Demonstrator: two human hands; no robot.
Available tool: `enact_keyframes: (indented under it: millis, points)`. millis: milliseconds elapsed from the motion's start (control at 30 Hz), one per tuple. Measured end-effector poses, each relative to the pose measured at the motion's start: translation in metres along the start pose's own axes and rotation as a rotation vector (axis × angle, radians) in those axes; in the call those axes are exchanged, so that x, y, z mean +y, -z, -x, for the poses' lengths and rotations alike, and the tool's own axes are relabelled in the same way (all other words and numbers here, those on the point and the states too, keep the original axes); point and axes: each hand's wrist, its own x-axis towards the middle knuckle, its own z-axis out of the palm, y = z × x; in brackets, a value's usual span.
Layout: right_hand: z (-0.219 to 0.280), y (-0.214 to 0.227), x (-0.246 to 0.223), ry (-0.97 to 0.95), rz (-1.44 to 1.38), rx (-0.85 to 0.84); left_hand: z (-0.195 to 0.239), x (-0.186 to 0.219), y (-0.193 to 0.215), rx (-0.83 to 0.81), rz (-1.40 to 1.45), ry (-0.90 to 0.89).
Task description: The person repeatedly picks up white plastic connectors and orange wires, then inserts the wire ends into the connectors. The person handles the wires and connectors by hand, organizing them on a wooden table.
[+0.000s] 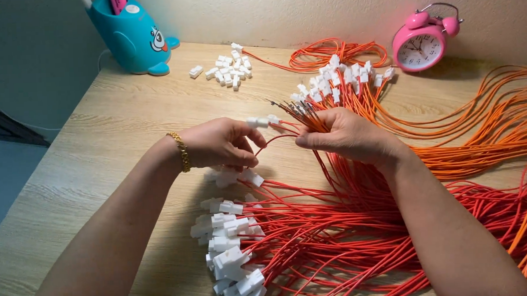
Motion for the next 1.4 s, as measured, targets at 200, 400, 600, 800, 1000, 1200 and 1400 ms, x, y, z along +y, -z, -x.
enact_keyframes:
  millis: [200, 400, 600, 800, 1000, 1200, 1400]
  points:
    - [-0.002, 0.000, 0.006, 0.003, -0.019, 0.003, 0.018, -0.003, 0.005, 0.099, 0.278, -0.091]
    - [-0.006, 0.001, 0.008, 0.008, -0.014, 0.033, 0.005, -0.003, -0.007, 0.311, 0.580, -0.188]
    - [-0.006, -0.001, 0.009, 0.013, -0.006, 0.049, -0.022, -0.011, -0.012, 0.420, 0.716, -0.206]
    - [-0.010, -0.001, 0.017, 0.001, 0.014, 0.045, -0.028, 0.000, -0.013, 0.443, 0.701, -0.235]
    - [-0.008, -0.002, -0.002, 0.042, -0.045, 0.144, -0.039, -0.001, -0.009, 0.447, 0.699, -0.290]
    - [-0.005, -0.009, -0.015, 0.060, -0.039, 0.204, -0.047, -0.004, -0.019, 0.393, 0.810, -0.371]
    - [-0.007, -0.006, 0.007, 0.039, -0.020, 0.209, -0.038, 0.007, -0.021, 0.338, 0.806, -0.445]
